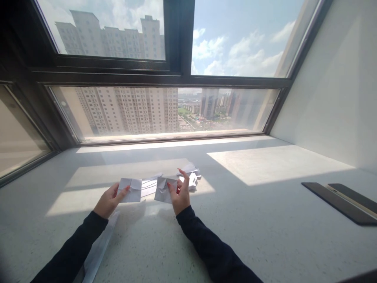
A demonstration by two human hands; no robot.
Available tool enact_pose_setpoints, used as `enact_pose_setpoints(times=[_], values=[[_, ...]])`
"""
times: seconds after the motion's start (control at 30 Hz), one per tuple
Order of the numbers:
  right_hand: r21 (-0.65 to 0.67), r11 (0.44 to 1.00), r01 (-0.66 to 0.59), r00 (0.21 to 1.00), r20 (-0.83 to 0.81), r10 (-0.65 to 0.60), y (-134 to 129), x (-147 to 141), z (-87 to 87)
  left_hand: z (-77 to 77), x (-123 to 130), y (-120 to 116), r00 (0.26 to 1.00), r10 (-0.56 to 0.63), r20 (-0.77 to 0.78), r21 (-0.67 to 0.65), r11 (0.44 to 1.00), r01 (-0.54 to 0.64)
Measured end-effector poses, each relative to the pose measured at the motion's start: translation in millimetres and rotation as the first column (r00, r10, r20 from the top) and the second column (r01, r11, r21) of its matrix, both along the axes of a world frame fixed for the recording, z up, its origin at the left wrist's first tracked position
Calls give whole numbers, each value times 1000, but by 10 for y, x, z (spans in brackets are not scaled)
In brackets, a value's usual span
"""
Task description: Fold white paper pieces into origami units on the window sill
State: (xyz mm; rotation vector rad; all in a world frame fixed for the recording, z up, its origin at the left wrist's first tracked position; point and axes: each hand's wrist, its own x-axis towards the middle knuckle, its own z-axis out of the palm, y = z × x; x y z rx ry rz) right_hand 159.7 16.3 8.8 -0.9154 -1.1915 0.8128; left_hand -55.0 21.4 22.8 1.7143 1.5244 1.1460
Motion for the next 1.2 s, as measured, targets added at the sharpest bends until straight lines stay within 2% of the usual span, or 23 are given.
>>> enact_pose_setpoints(times=[0.1, 0.27, 0.4, 0.5, 0.63, 0.77, 0.87, 0.97, 1.07, 1.13, 1.2], values=[[-6, 996, -89, 992, -87, 88, -31, -15, 35, -61, 136, -29, 938, -20, 346, -72, 996, 48], [-43, 975, -218, 963, -171, 208, -139, -122, 56, -166, 372, -105, 828, -29, 561, -139, 982, 129], [-84, 949, -304, 944, -164, 288, -190, -192, 67, -201, 456, -144, 803, -121, 583, -140, 959, 246], [-120, 936, -332, 941, -115, 319, -174, -198, 30, -209, 466, -149, 795, -131, 592, -132, 958, 256], [-174, 941, -291, 955, -3, 295, -119, -178, -80, -159, 478, -184, 798, -89, 596, -164, 959, 229], [-204, 947, -249, 961, 70, 267, -78, -153, -146, -48, 503, -250, 773, -63, 631, -250, 927, 280], [-198, 956, -215, 972, 50, 229, -77, -137, -108, -26, 491, -255, 742, -80, 666, -253, 911, 325], [-140, 971, -192, 981, -14, 192, -109, -140, -30, -89, 465, -211, 758, -46, 650, -267, 920, 285], [-92, 952, -291, 956, -10, 292, -148, -174, -9, -165, 457, -164, 754, -6, 657, -277, 928, 249], [-116, 926, -360, 931, 27, 365, -159, -202, -46, -187, 466, -154, 745, -10, 667, -281, 922, 265], [-152, 916, -372, 921, 61, 384, -155, -218, -99, -179, 477, -162, 741, -25, 671, -282, 916, 286]])
